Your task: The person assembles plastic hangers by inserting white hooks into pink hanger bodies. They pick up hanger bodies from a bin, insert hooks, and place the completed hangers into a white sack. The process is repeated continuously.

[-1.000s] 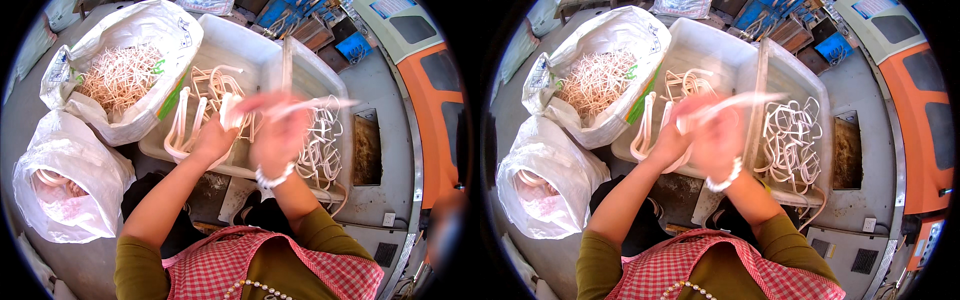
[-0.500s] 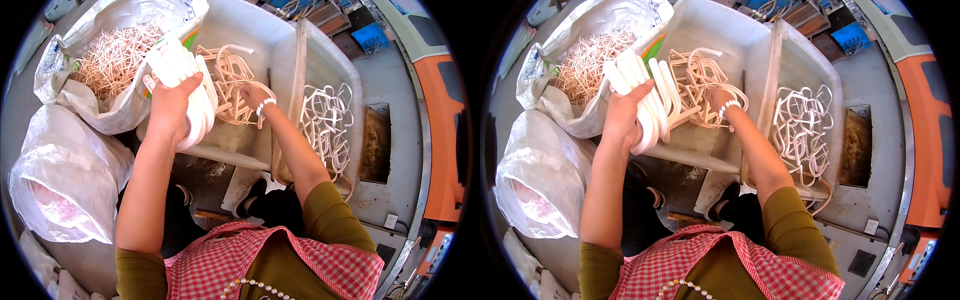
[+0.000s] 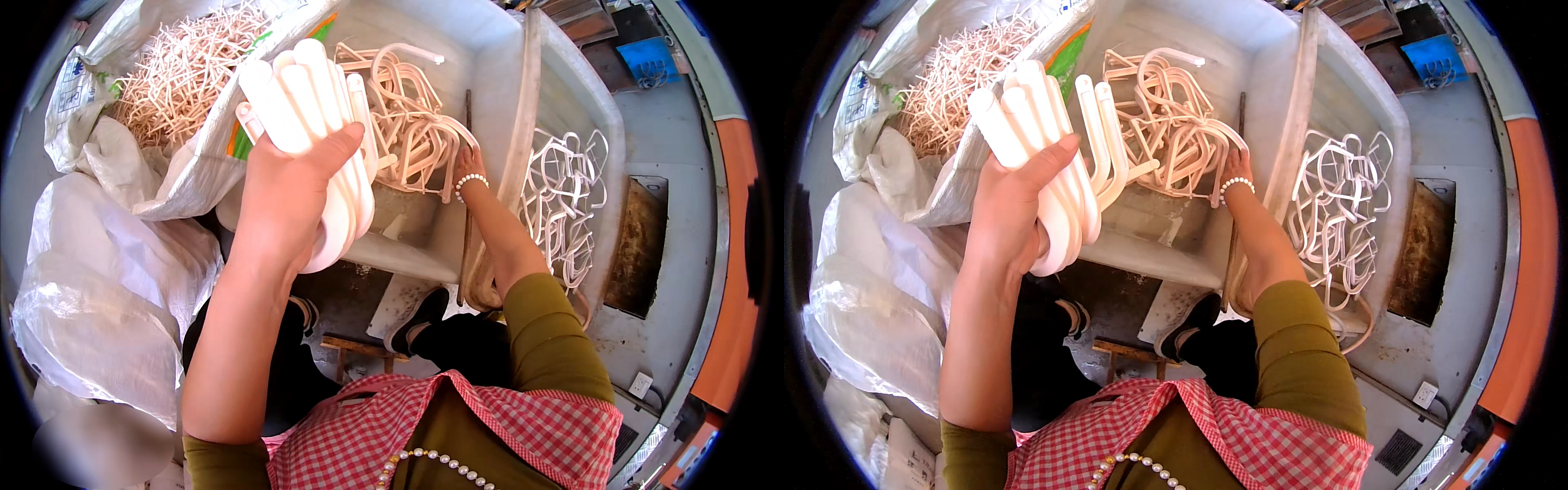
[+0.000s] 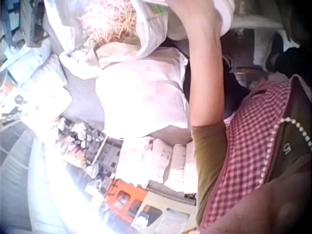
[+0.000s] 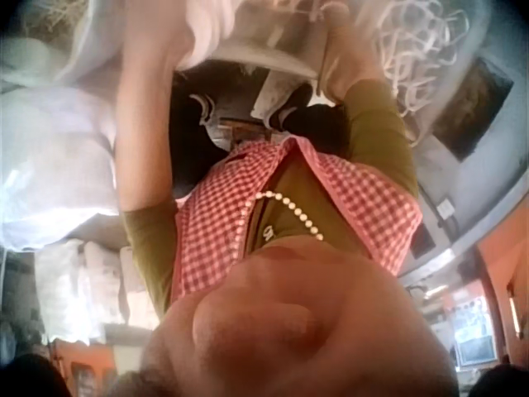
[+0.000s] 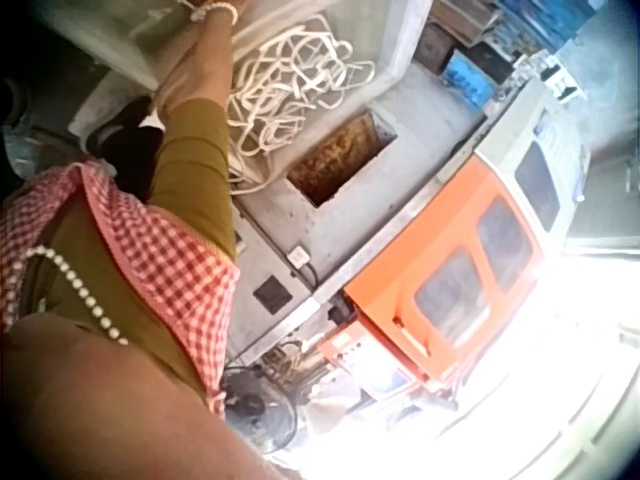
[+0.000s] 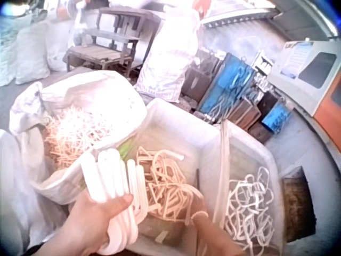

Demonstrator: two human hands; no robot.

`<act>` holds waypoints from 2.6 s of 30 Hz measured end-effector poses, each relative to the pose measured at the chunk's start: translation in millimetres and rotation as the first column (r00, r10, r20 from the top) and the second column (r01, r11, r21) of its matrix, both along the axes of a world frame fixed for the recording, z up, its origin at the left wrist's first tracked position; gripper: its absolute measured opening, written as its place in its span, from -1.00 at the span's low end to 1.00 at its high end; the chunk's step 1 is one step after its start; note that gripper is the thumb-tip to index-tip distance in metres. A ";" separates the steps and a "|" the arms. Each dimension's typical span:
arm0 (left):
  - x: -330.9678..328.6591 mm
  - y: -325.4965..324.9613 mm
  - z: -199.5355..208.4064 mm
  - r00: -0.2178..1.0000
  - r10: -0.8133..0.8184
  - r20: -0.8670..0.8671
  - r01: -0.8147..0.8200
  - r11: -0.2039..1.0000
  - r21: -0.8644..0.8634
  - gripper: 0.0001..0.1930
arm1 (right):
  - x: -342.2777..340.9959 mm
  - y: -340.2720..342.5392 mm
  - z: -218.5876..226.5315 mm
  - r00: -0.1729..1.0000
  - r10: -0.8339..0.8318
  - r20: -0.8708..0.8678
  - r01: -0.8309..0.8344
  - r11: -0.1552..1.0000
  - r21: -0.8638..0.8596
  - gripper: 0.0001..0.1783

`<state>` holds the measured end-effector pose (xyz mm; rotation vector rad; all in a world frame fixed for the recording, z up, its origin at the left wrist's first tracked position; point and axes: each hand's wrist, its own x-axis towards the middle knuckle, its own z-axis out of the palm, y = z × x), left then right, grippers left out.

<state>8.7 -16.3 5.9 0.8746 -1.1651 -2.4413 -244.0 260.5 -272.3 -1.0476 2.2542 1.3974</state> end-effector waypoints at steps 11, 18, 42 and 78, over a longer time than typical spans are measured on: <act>-4.9 4.1 1.6 0.999 -0.047 -0.009 0.047 0.998 0.036 -0.67 | 33.2 -25.4 56.1 0.940 0.018 0.342 -0.038 0.998 0.052 -0.56; -3.1 6.8 2.6 0.992 -0.043 -0.123 0.052 0.996 0.068 -0.63 | 70.5 -73.0 237.8 0.773 -0.061 0.631 0.436 0.773 -0.460 -0.61; 21.1 33.2 7.8 0.899 -0.282 -0.335 0.401 0.837 0.371 -0.63 | 211.5 -106.3 297.7 0.560 0.527 0.639 0.821 -0.252 -0.512 -0.33; 33.4 31.1 7.8 0.841 -0.522 -0.139 0.408 0.782 -0.470 -0.60 | 134.6 -106.2 327.9 0.129 0.728 0.674 0.815 -0.464 0.346 -0.79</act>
